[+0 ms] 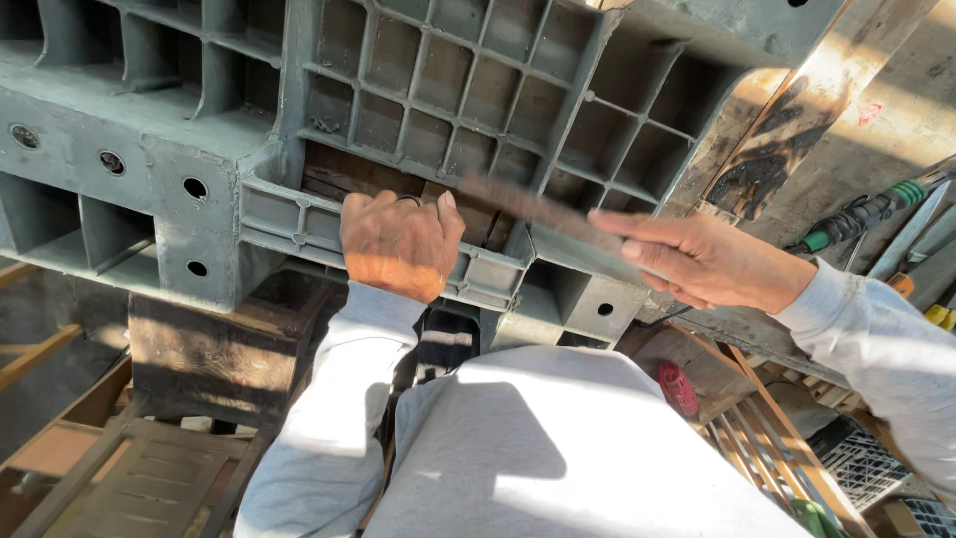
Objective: The person uses a soldering iron to melt and smooth sections of a gray plastic pallet, then uses pliers to pull away softened plastic and a wooden stick to scrape and shape the surface. The person repeatedly repositions the pallet to access different areas.
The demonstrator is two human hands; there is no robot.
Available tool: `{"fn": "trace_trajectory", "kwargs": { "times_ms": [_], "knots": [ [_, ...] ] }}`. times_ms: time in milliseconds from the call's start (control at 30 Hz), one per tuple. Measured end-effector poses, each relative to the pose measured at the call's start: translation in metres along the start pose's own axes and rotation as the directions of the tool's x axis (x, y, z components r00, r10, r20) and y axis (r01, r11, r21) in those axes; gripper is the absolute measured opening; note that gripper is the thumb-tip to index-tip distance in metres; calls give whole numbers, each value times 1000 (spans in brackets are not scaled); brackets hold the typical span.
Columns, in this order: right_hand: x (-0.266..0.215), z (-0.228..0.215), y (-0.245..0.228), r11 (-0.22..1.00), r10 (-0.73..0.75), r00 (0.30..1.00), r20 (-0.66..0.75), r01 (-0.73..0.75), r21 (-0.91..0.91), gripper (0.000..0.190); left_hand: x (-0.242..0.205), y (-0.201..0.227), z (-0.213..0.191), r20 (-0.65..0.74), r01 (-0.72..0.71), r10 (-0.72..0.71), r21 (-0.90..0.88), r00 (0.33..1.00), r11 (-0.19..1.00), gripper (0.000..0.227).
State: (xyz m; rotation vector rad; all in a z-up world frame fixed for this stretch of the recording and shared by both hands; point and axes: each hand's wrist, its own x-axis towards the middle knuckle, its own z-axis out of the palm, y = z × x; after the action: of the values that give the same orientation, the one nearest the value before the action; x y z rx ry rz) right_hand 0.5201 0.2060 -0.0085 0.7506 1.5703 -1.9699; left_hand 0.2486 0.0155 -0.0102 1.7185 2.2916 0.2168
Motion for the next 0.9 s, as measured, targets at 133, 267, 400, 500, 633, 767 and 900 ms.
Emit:
{"fn": "trace_trajectory", "kwargs": {
  "times_ms": [133, 267, 400, 500, 633, 767, 900],
  "knots": [
    [-20, 9, -4, 979, -143, 964, -225, 172, 113, 62, -8, 3, -2, -46, -14, 12, -34, 999, 999, 43],
    [-44, 47, -9, 972, -50, 880, -473, 152, 180, 63, -10, 4, -1, 6, 4, -4, -35, 1000, 999, 36],
    [-64, 87, -2, 959, -17, 833, -552, 170, 228, 62, 9, 1, -6, 426, 144, -40, -214, 904, 966, 42],
    [-74, 124, 21, 863, -58, 837, -544, 316, 395, 63, 36, 6, 1, 649, 235, 121, -435, 751, 869, 54],
    [-103, 162, 57, 922, 10, 850, -527, 195, 333, 67, 55, 16, 18, 790, 338, 189, -447, 583, 828, 56],
    [-129, 192, 74, 893, 148, 895, -422, 63, 446, 68, 50, 14, 18, 809, 426, 122, -423, 575, 800, 52],
    [-138, 201, 79, 882, 190, 904, -383, 14, 471, 68, 49, 22, 24, 793, 473, 64, -424, 606, 772, 61]
  ]
}}
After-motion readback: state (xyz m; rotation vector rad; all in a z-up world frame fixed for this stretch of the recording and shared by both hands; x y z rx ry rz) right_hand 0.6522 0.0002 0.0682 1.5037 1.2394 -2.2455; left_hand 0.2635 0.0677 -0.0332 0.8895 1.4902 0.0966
